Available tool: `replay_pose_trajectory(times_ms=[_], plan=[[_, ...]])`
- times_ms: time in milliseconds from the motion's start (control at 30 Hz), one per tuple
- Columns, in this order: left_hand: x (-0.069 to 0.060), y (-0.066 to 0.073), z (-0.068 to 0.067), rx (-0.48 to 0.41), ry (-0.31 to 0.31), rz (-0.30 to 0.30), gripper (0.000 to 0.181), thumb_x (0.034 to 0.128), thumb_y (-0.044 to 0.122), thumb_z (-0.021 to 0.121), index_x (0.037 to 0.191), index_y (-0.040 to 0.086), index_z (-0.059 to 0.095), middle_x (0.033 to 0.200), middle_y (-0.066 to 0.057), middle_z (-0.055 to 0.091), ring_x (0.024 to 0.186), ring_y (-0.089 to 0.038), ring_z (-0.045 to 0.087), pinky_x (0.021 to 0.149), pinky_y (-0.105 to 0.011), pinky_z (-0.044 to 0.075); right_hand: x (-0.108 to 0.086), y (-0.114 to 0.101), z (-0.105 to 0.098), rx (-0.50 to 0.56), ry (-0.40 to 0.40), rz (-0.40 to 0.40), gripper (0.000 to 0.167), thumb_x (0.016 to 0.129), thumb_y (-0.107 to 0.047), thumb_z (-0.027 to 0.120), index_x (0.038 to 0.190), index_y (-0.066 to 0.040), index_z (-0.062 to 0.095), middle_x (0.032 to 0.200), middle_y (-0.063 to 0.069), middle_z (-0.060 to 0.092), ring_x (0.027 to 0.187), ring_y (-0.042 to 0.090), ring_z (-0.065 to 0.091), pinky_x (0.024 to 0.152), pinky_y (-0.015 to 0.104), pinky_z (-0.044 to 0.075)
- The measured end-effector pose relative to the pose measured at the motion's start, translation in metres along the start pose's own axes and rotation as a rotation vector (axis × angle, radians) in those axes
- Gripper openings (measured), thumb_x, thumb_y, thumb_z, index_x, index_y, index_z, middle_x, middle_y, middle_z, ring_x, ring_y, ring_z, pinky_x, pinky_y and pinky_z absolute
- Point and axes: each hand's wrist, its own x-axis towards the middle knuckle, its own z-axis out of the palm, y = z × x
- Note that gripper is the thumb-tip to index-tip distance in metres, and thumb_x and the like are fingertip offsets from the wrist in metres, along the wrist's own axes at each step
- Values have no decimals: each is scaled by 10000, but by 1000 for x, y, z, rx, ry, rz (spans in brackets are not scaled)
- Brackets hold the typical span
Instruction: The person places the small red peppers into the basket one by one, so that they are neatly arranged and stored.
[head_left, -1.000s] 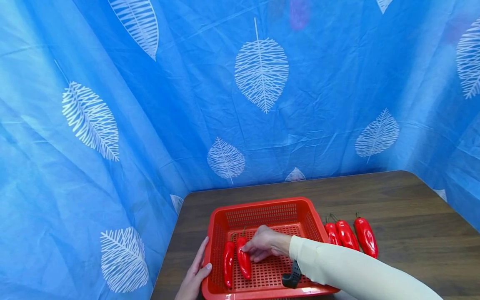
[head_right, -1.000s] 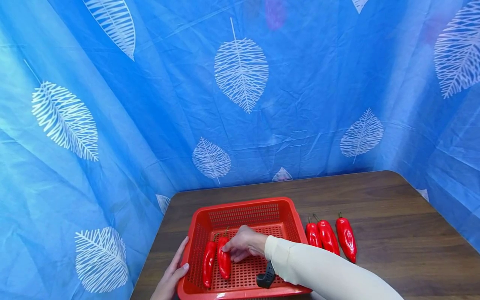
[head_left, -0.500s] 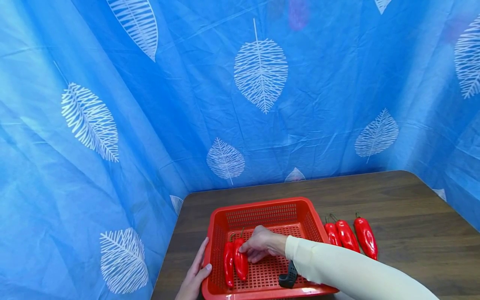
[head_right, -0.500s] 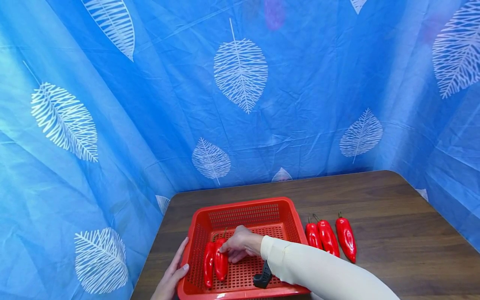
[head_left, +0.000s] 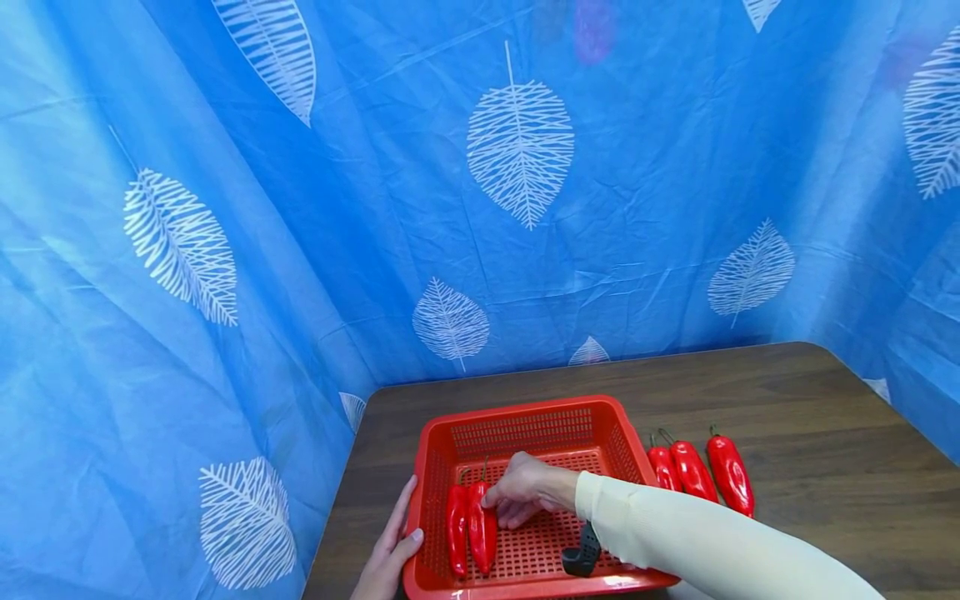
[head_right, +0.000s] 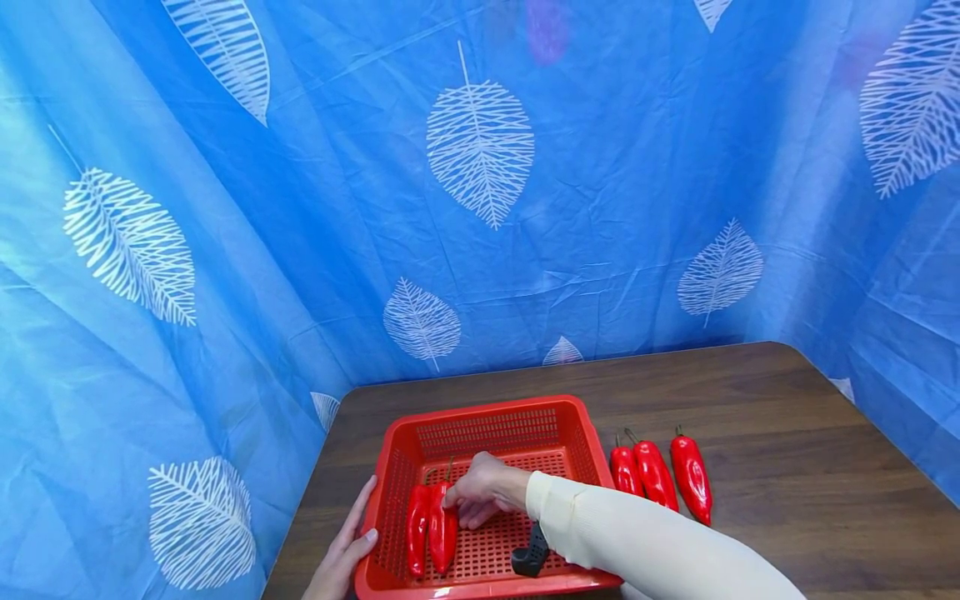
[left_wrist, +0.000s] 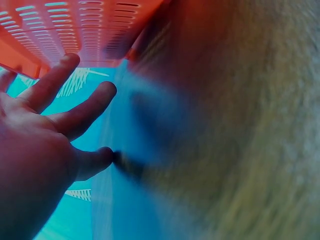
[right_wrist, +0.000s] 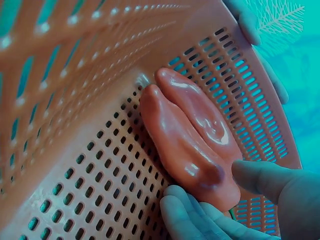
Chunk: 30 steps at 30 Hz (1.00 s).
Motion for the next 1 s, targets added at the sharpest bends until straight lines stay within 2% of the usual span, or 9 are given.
replay_pose_trajectory(times_ms=[233, 367, 500, 733, 1000], plan=[[1, 1, 1, 8, 11, -1, 808, 1179, 280, 438, 1762, 260, -121, 1797, -330, -66, 1553, -357, 430, 1138, -523, 554, -4, 0, -5, -30, 14, -16, 146, 934, -130, 840, 938, 4, 781, 889, 190, 821, 703, 195, 800, 672, 334, 689], [1, 1, 1, 9, 5, 2, 800, 1181, 277, 430, 1762, 258, -119, 1796, -328, -66, 1549, -334, 435, 1143, -498, 555, -8, 0, -11, -56, 6, -26, 176, 933, -163, 847, 941, 0, 783, 907, 178, 823, 773, 240, 817, 705, 368, 696], [1, 1, 1, 8, -5, 7, 793, 1186, 277, 418, 1761, 255, -127, 1797, -325, -70, 1535, -297, 453, 1142, -451, 560, -14, 1, -20, -39, -24, -34, 192, 928, -166, 847, 958, 12, 783, 950, 194, 825, 849, 296, 826, 750, 404, 702], [-1, 0, 0, -28, -30, -14, 786, 1193, 278, 398, 1753, 285, -153, 1791, -337, -67, 1509, -273, 503, 1162, -478, 545, -27, 3, -35, 22, -126, -48, 253, 949, -185, 831, 1061, 37, 788, 1028, 238, 822, 901, 309, 830, 787, 402, 703], [-1, 2, 0, -25, -23, -18, 794, 1191, 280, 405, 1752, 287, -155, 1780, -362, -34, 1494, -294, 525, 1152, -514, 548, -47, 1, -54, 86, -258, -71, 343, 1018, -219, 781, 1232, 49, 769, 1162, 250, 807, 1012, 303, 822, 858, 388, 694]])
